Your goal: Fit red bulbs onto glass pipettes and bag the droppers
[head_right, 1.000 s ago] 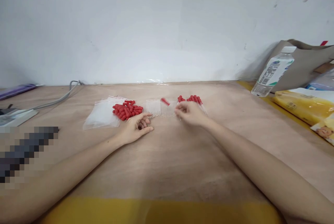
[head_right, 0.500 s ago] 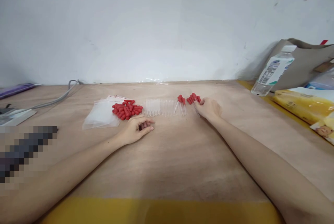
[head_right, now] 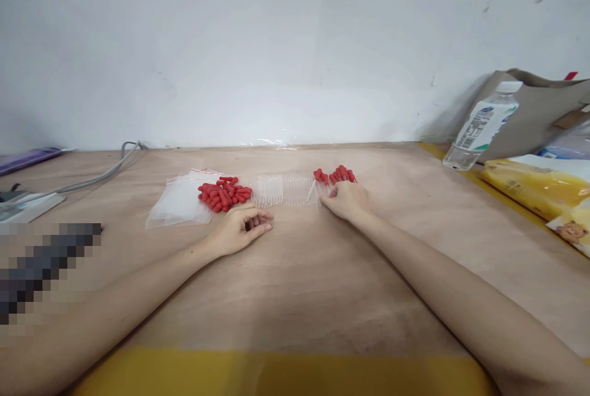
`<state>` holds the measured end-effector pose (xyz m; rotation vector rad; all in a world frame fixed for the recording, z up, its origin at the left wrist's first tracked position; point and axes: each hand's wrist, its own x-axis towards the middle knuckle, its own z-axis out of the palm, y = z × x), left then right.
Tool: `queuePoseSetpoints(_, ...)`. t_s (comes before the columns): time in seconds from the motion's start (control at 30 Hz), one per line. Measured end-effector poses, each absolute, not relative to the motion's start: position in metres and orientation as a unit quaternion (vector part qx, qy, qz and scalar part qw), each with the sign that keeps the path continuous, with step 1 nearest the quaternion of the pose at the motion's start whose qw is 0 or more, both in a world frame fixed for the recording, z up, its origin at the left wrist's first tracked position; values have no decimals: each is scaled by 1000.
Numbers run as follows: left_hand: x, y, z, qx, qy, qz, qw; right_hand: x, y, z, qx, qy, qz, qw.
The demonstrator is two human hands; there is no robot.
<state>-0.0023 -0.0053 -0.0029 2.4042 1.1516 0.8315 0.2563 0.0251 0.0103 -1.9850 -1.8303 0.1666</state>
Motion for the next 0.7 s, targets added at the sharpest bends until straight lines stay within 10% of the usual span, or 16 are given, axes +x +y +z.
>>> queuePoseSetpoints(0.7,-2,-6,-2,851,400,295,171,260,23,19,-739,-666,40,99)
